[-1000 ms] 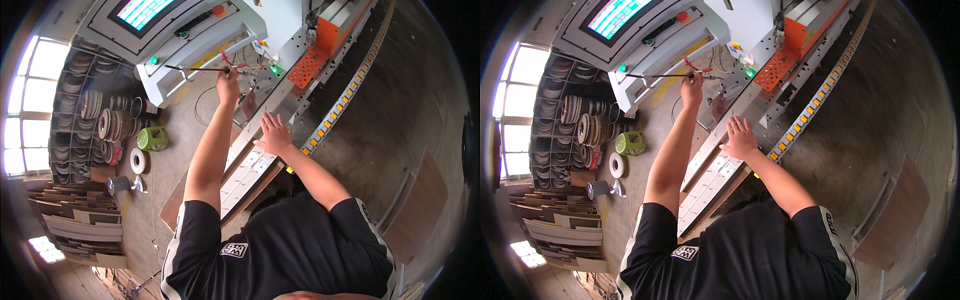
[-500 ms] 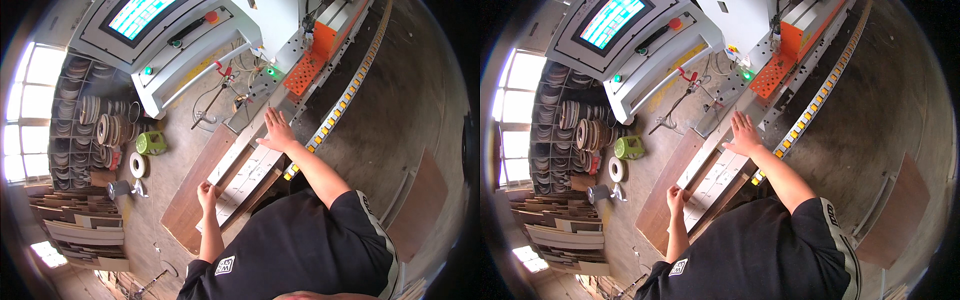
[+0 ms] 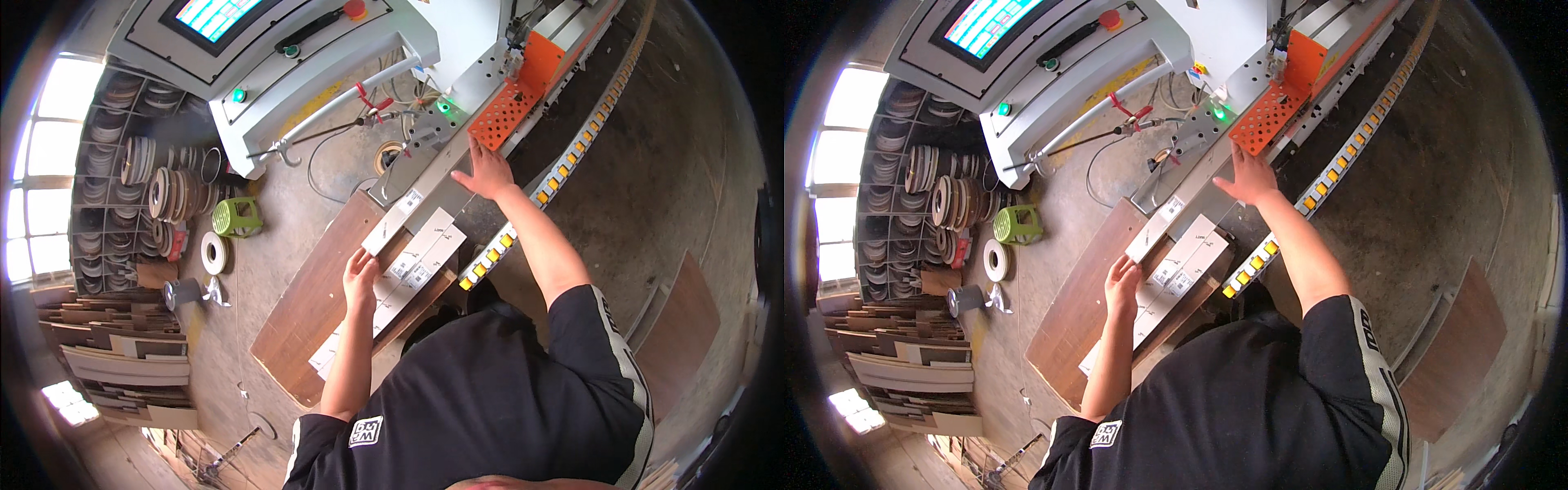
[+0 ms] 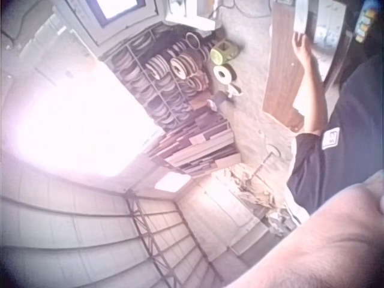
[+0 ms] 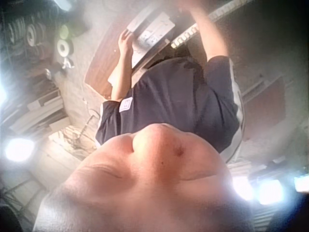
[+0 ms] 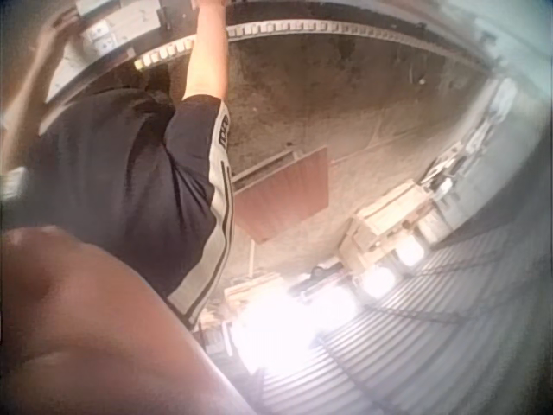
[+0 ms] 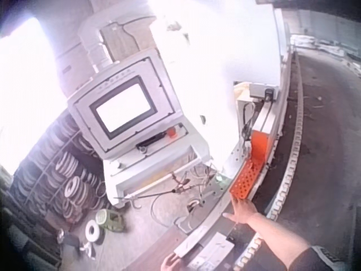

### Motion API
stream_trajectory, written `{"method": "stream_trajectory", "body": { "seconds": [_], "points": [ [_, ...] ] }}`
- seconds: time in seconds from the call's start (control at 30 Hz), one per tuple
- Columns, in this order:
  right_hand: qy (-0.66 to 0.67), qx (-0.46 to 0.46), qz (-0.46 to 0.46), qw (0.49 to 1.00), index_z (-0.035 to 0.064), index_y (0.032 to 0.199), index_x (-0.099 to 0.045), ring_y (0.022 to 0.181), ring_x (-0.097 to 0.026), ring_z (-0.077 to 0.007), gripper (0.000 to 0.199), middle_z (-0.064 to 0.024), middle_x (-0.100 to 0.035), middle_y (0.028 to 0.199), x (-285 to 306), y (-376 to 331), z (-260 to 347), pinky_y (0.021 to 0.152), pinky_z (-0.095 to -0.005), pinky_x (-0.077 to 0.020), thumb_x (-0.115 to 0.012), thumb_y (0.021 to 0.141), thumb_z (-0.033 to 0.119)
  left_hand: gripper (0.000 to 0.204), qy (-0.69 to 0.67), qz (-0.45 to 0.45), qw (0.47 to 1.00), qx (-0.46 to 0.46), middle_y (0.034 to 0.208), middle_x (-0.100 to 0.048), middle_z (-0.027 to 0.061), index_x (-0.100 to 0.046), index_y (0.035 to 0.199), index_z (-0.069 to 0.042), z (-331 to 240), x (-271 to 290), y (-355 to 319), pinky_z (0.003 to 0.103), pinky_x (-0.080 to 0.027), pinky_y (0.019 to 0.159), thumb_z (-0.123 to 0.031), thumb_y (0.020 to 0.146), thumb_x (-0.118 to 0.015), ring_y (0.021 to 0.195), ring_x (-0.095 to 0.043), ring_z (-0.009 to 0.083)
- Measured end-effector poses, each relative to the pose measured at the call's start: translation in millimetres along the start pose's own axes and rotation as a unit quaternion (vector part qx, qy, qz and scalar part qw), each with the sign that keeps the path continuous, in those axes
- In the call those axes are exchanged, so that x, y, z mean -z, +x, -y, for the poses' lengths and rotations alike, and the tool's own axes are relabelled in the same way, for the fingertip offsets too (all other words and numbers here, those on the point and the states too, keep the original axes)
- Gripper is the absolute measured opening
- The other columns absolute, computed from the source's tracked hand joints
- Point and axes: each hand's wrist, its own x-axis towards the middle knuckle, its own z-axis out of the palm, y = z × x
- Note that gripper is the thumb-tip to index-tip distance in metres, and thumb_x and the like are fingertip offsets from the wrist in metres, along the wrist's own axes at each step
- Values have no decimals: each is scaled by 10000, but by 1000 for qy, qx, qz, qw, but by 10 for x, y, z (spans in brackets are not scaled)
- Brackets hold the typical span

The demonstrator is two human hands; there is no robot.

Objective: The person places long wood strips into a processing machine and later uses a handheld tool to apply glue to several strips positioned on a table.

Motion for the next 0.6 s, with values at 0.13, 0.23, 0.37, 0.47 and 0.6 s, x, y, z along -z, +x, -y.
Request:
{"method": "stream_trajectory", "body": {
  "seconds": [0.13, 0.23, 0.37, 0.47, 0.6],
  "points": [
    [-29, -20, -16, 999, -69, 1592, -256, 1570, -218, -392, 991, -274, -249, 1673, -13, 31, 121, 1287, -500, -162, -542, 970, 647, 589, -56, 74, 996, 2, 1402, -604, 178, -472, 1490, -10, 31, -198, 152, 369, -512, 1069, -13, 942, -688, 1240, -620, 262],
    [-59, 22, -5, 998, -83, 1568, -338, 1595, -170, -372, 959, -284, -211, 1688, -200, -187, 464, 1299, -494, -108, -506, 982, 657, 552, -25, 120, 992, -41, 1456, -583, 163, -483, 1478, -7, 11, -376, 138, 368, -489, 1087, -23, 962, -677, 1286, -599, 251],
    [-38, 86, 76, 993, -82, 1592, -282, 1607, -120, -361, 990, -281, -174, 1700, -305, -644, 1195, 1306, -473, -68, -514, 974, 655, 459, 79, 143, 980, -110, 1419, -613, 122, -527, 1424, 3, 86, -247, -9, 361, -477, 1081, -46, 990, -667, 1267, -603, 222],
    [-51, 93, 97, 990, -80, 1600, -258, 1609, -111, -358, 1010, -276, -158, 1706, -333, -766, 1437, 1308, -471, -66, -529, 965, 656, 360, 175, 117, 964, -163, 1316, -669, 104, -580, 1351, 3, 113, -8, -256, 348, -506, 1031, -68, 1007, -656, 1182, -642, 198],
    [-88, 74, 89, 989, -80, 1610, -221, 1613, -102, -342, 1059, -268, -145, 1711, -318, -647, 1303, 1310, -465, -71, -537, 949, 683, 291, 267, 20, 949, -166, 1235, -714, 93, -625, 1296, -23, 113, 470, -715, 340, -536, 973, -71, 1010, -639, 1116, -681, 185]
  ]
}}
